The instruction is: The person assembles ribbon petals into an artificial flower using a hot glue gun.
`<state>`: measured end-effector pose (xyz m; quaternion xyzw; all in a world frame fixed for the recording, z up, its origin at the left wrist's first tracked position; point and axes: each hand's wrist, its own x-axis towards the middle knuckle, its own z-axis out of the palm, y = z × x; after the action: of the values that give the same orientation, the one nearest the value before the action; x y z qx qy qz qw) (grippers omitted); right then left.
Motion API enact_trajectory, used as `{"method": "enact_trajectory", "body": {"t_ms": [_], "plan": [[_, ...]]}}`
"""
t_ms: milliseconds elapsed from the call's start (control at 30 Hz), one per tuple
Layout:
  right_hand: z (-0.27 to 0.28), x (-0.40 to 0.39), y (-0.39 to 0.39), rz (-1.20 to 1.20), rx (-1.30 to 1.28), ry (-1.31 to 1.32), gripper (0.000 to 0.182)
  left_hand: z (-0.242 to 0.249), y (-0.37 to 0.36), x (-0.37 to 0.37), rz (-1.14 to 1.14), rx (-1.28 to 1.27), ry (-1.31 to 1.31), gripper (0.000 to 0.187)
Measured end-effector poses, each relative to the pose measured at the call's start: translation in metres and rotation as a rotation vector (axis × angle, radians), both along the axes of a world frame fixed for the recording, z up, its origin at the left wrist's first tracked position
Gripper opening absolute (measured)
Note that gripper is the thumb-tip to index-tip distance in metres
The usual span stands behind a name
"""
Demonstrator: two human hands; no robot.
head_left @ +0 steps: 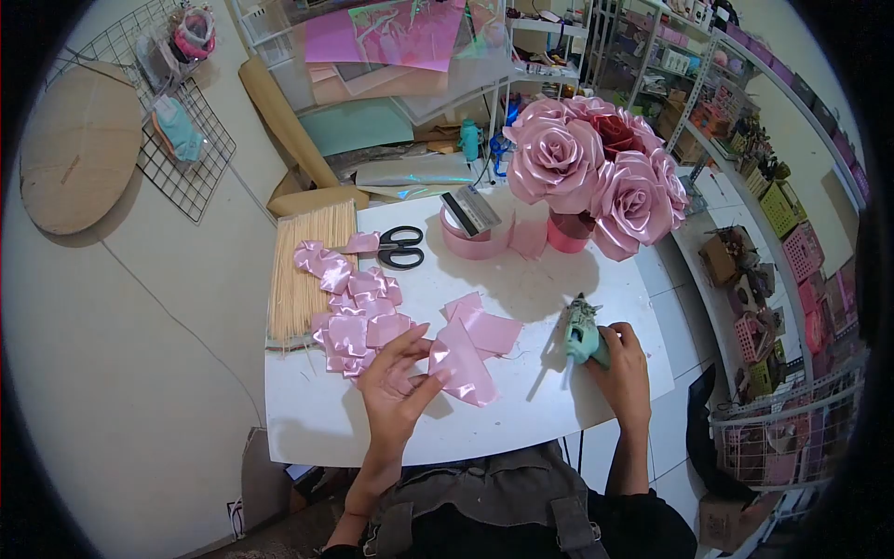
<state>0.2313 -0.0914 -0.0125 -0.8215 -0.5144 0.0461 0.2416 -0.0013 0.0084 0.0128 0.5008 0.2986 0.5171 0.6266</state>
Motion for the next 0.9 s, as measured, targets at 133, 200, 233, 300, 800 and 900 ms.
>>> {"method": "enact_trajectory", "body": {"t_ms": [133,200,233,300,800,900], "plan": [[0.006,0.003,-0.006,0.044,-0.007,0.022,0.038,-0.008,0.002,-0.001,-0.082,-0.021,0.017,0.040],[0.022,-0.002,-0.004,0.163,0.239,-0.017,0.033,-0.009,0.002,-0.001,-0.193,0.076,0.090,0.033],[0.027,-0.007,-0.001,0.151,0.236,-0.016,0.033,-0.009,0.002,-0.001,-0.205,0.073,0.092,0.033],[0.038,-0.023,0.015,0.395,0.401,0.562,0.025,-0.008,0.001,-0.001,-0.269,0.104,0.148,0.027],[0.038,-0.068,0.049,0.475,0.182,0.883,0.018,-0.007,0.000,0.000,-0.333,0.055,0.086,0.027],[0.037,-0.074,0.048,0.451,0.223,0.899,0.017,-0.006,-0.001,0.003,-0.281,0.039,0.135,0.023]]}}
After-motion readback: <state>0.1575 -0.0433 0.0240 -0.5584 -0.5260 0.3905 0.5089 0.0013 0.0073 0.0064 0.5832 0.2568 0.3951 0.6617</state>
